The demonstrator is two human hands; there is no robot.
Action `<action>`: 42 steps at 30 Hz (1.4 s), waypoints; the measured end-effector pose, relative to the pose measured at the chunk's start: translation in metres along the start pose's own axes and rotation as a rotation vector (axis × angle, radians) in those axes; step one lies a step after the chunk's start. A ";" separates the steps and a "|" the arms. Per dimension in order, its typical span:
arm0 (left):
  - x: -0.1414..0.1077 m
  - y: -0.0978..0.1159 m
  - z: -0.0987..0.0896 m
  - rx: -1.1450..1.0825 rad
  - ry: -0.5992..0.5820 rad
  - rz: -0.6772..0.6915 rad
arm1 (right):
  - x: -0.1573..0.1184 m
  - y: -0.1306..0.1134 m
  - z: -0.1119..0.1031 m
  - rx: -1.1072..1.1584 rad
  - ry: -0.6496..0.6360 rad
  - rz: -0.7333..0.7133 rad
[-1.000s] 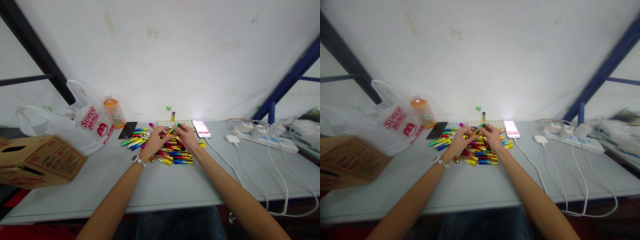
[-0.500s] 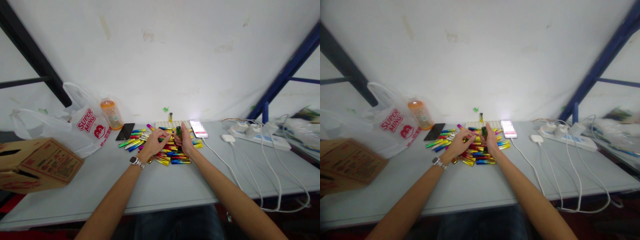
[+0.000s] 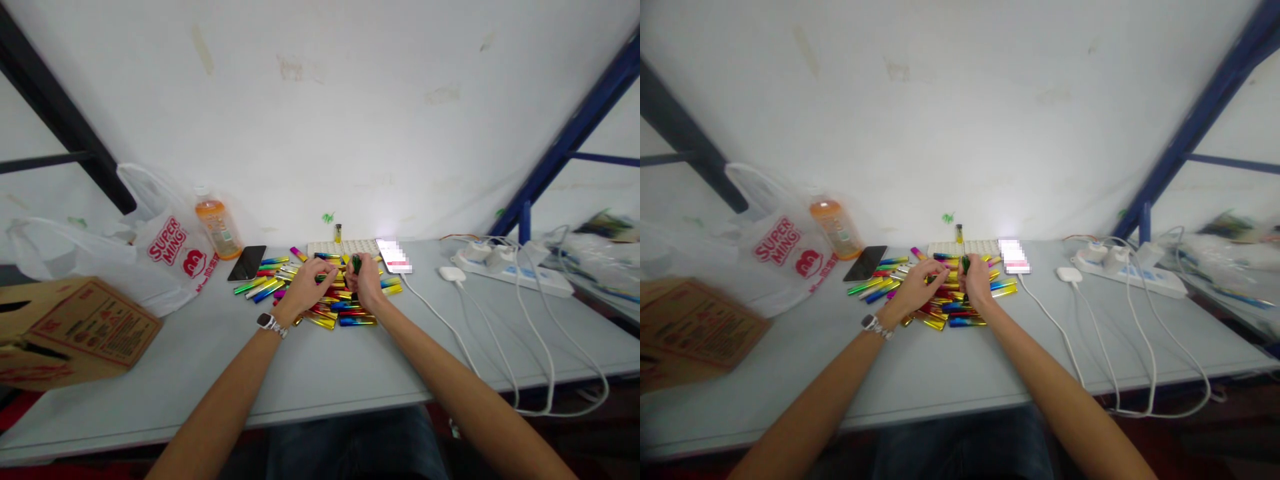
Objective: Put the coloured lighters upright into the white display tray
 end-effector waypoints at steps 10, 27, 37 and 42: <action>-0.004 -0.002 0.006 0.087 -0.099 0.045 | -0.002 0.006 0.003 0.091 -0.114 0.111; -0.005 -0.005 0.008 0.235 -0.155 0.048 | 0.000 0.005 -0.001 -0.050 -0.013 -0.003; -0.007 -0.001 0.014 0.361 -0.242 0.039 | 0.000 -0.011 0.008 -0.076 -0.147 -0.246; -0.007 -0.002 0.015 0.394 -0.252 0.030 | 0.011 -0.031 -0.006 -0.308 -0.027 -0.478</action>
Point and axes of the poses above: each hand's wrist, its own x-axis towards the middle knuckle, its own z-axis out of the palm, y = z × x, the point moved 7 cm from there along x, towards the middle knuckle, and after that the axes turned 7 degrees about y, right-handed, at the moved point
